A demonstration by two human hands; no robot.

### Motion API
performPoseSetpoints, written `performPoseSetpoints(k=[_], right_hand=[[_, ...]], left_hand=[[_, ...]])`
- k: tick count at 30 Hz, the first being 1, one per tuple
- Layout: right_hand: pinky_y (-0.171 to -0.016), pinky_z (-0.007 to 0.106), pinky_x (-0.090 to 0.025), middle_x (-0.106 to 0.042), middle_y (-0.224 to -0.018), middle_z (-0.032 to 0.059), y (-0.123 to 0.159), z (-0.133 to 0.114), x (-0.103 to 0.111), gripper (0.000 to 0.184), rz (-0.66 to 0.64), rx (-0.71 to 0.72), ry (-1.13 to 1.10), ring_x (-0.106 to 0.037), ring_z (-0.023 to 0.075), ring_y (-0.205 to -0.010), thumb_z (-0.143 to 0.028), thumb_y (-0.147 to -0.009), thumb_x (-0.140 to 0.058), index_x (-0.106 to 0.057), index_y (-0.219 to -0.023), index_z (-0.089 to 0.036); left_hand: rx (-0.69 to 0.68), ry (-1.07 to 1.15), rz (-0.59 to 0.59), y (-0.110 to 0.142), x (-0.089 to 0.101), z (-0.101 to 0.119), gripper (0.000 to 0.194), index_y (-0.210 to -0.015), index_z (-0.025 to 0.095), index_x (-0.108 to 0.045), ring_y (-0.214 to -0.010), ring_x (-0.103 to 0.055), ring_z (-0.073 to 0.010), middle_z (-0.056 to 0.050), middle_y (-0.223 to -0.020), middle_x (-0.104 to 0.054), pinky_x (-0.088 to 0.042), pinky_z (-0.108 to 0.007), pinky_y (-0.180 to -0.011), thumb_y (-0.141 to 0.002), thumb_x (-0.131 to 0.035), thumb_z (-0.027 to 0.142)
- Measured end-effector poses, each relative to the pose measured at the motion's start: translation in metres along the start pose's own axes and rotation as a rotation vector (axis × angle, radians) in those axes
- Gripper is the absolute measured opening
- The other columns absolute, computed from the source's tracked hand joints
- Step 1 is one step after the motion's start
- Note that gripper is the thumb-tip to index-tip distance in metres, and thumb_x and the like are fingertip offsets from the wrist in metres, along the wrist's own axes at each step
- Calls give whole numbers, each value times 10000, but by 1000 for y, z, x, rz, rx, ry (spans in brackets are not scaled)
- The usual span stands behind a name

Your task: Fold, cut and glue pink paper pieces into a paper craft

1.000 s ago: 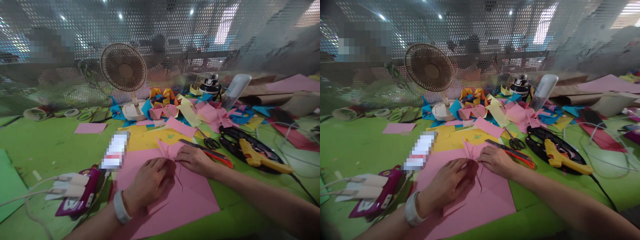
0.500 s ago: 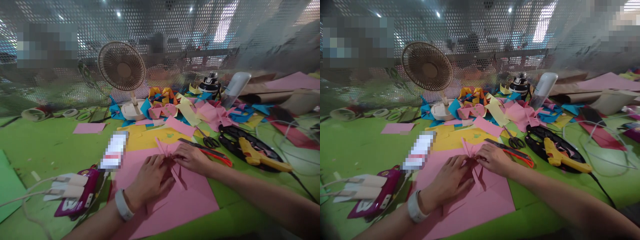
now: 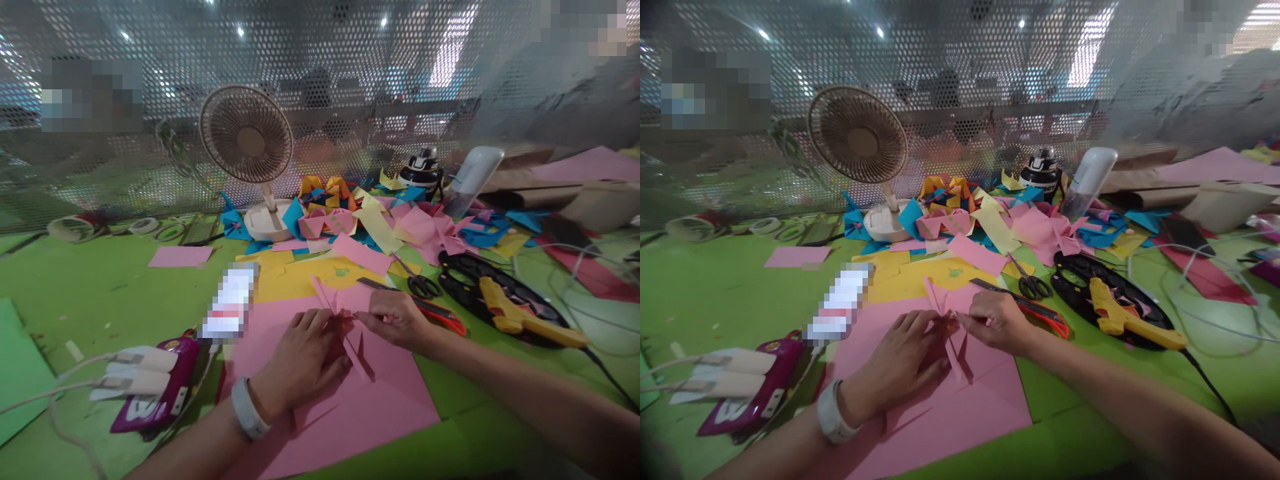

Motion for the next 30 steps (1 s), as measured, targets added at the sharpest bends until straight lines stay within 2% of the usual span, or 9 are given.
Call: performPoseSetpoints(k=[2,4,5,8,13,22,26,30], right_hand=[[-598,256,-407,-548,-656,14,-1,3,-4,109,-44,-15,47,-501,135,-633,-264,-788,-593,-591,-729,-173],[-677,279,-429,-600,-793,44,-2,5,-11,174,-99,1,75,-532,163,-745,-255,-771,-613,-604,-928,-180],[-705,288,-432,-608,-820,47,-2,7,-14,193,-116,11,82,-536,168,-771,-237,-782,-602,-599,-968,-187],[-721,291,-433,-614,-809,38,-2,11,-21,134,-127,13,85,-541,163,-767,-189,-824,-550,-604,-946,-197],[-709,290,-436,-611,-802,34,-1,12,-23,74,-113,-11,116,-544,163,-774,-217,-856,-527,-587,-886,-186],[-743,310,-446,-588,-804,53,2,7,-28,134,-201,86,287,-540,175,-803,-177,-886,-457,-586,-848,-173],[-739,295,-457,-593,-825,53,4,6,-25,136,-189,134,270,-548,166,-811,-172,-875,-479,-611,-902,-189],[-743,292,-462,-604,-845,43,5,9,-23,157,-180,112,196,-550,162,-816,-166,-858,-513,-627,-958,-207]], left_hand=[[2,-9,-4,0,0,0,426,-1188,208,-467,-1011,-421,-264,-89,-1142,-458,-359,-438,-875,-820,-468,421],[8,-18,-4,0,0,-1,414,-1160,202,-486,-1010,-422,-264,-89,-1140,-460,-356,-437,-879,-818,-470,435],[9,-19,0,0,0,-1,418,-1159,202,-487,-1008,-423,-263,-89,-1138,-462,-356,-436,-880,-816,-472,440],[10,-19,4,0,-1,-2,444,-1177,200,-478,-1009,-423,-265,-91,-1129,-467,-358,-435,-881,-810,-478,449],[17,-19,-6,1,-2,-3,448,-1145,176,-502,-1027,-418,-272,-102,-1135,-469,-351,-435,-902,-799,-490,459],[25,-18,21,1,-3,-2,477,-1168,136,-450,-1028,-429,-266,-107,-1161,-489,-361,-431,-907,-792,-522,419],[14,-27,3,1,-4,-2,410,-1127,168,-476,-1023,-439,-269,-95,-1150,-498,-378,-436,-887,-806,-511,423],[3,-31,7,1,-5,-3,415,-1129,168,-475,-1019,-444,-270,-96,-1146,-498,-387,-441,-880,-811,-504,432]])
Point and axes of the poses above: each hand's wrist, its own y-axis away from the middle knuckle, its own x-axis out of the back of the hand, z = x × y, the point moved 4 cm from there along -y, towards the middle knuckle
